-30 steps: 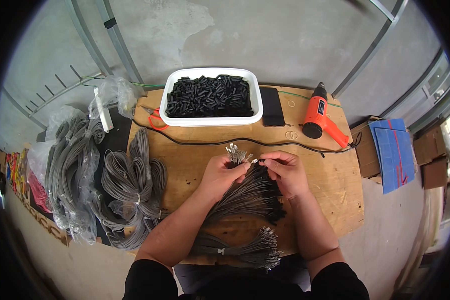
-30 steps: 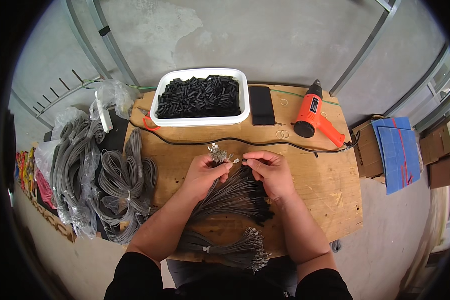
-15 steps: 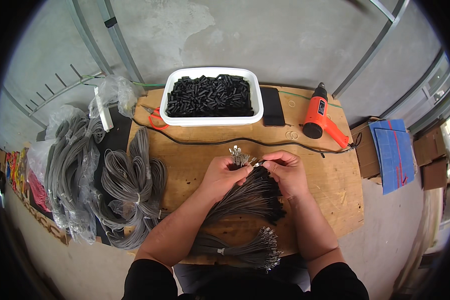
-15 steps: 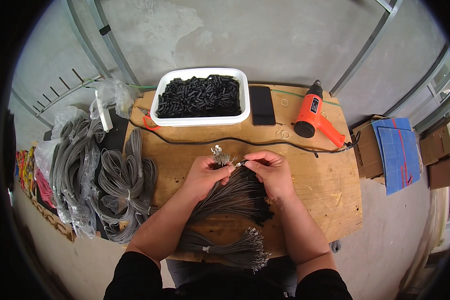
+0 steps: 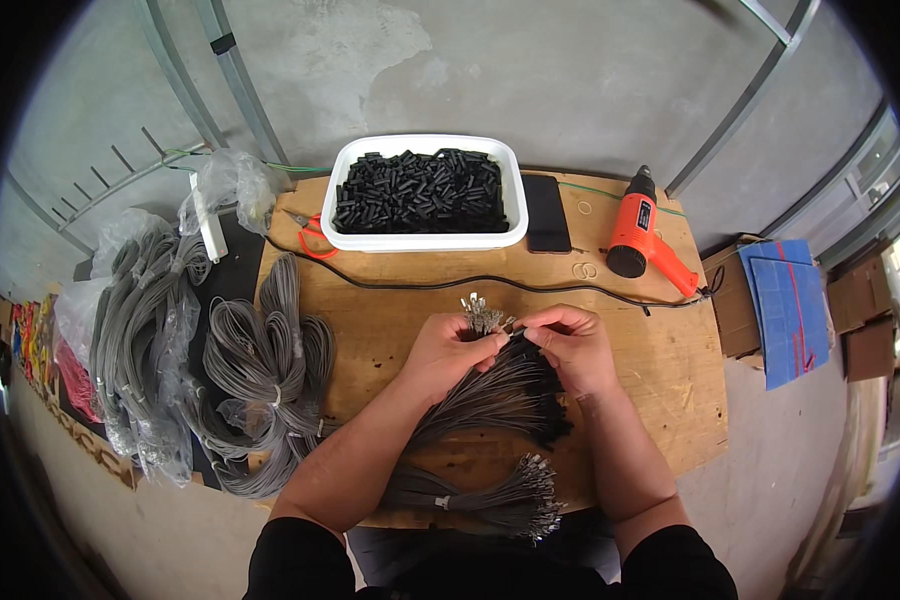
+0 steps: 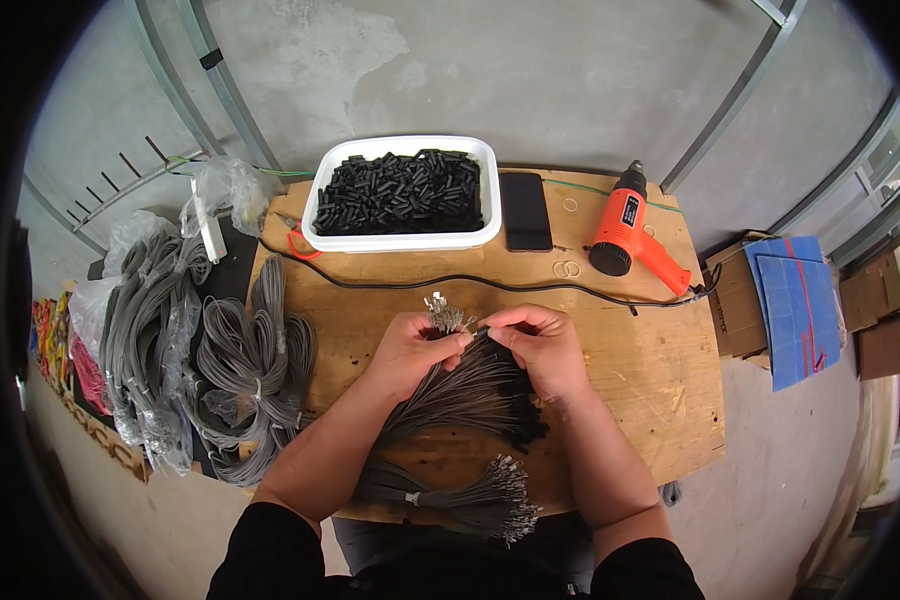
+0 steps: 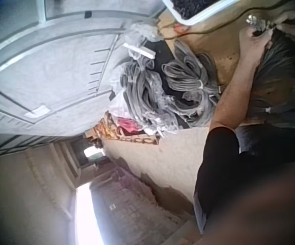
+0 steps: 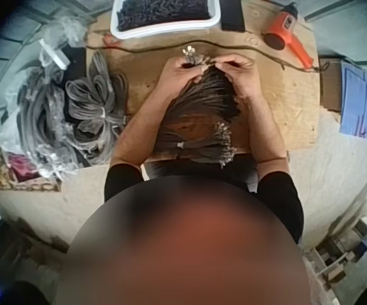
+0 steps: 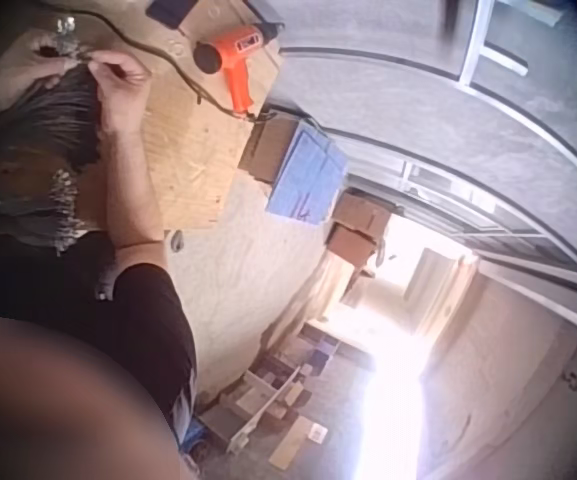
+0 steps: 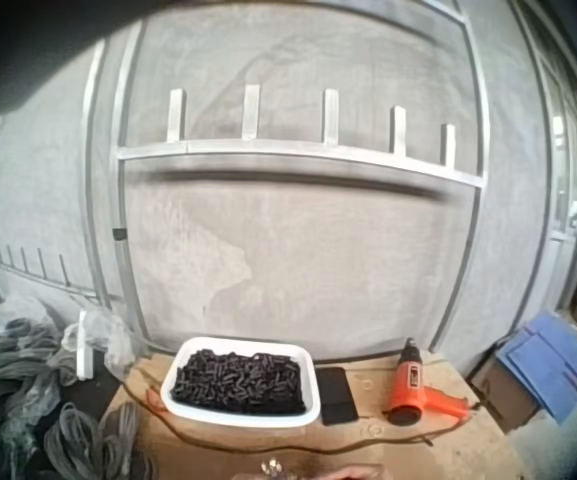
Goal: Manually sliding heat-shrink tubing pieces onto the terminals of multiple wire cables at a factory workstation.
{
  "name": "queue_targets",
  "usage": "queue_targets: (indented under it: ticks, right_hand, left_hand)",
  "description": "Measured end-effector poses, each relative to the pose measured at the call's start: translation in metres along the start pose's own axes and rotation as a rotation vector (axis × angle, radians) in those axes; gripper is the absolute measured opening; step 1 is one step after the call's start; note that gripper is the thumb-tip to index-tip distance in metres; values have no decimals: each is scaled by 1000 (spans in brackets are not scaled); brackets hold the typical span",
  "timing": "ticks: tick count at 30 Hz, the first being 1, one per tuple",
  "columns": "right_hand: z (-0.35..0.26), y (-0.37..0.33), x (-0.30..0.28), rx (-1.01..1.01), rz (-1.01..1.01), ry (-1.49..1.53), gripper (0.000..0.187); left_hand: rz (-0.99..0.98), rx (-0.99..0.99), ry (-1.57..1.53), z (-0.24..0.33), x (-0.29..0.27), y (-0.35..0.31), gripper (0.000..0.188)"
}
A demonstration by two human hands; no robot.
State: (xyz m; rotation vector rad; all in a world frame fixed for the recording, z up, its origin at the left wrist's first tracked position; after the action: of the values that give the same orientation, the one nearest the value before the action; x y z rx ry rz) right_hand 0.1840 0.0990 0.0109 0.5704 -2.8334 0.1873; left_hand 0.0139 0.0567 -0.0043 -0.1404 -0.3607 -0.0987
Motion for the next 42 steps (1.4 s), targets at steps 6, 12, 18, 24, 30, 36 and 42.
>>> queue_targets:
  ticks: [6,12,18,24,30,36,42]
  right_hand:
    - [-4,1,-6,-28,69,-78,11]
    - [-7,3,-1,15,37,94,15]
    - [4,4,-6,194,-40,281,17]
    - [5,4,-5,178,-72,236,13]
    - [6,3,-2,175,-57,193,12]
    - [6,2,1,177,-95,191,11]
    - [-4,2,-11,97,86,89,12]
  left_hand:
    - [-13,-59,-55,-2,0,0,10]
    - [-33,-23,6,0,1,1,6]
    - [-26,-6,20,1,2,1,5]
    - [-41,1,34,2,4,1,6]
    - [-43,0,31,-1,4,1,8]
    - [-38,-17,49,-2,3,1,8]
    - [-24,-8,33,-5,1,1,10]
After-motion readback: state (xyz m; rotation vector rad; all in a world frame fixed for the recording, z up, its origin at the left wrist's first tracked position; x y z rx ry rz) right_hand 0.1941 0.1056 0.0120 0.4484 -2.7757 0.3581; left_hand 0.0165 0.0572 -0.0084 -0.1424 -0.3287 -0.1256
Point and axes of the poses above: each hand's wrist, its own y-axis towards the middle knuckle, its own x-axis out of the palm, z = x × y, the point moved 6 cm from there along y, towards the middle knuckle
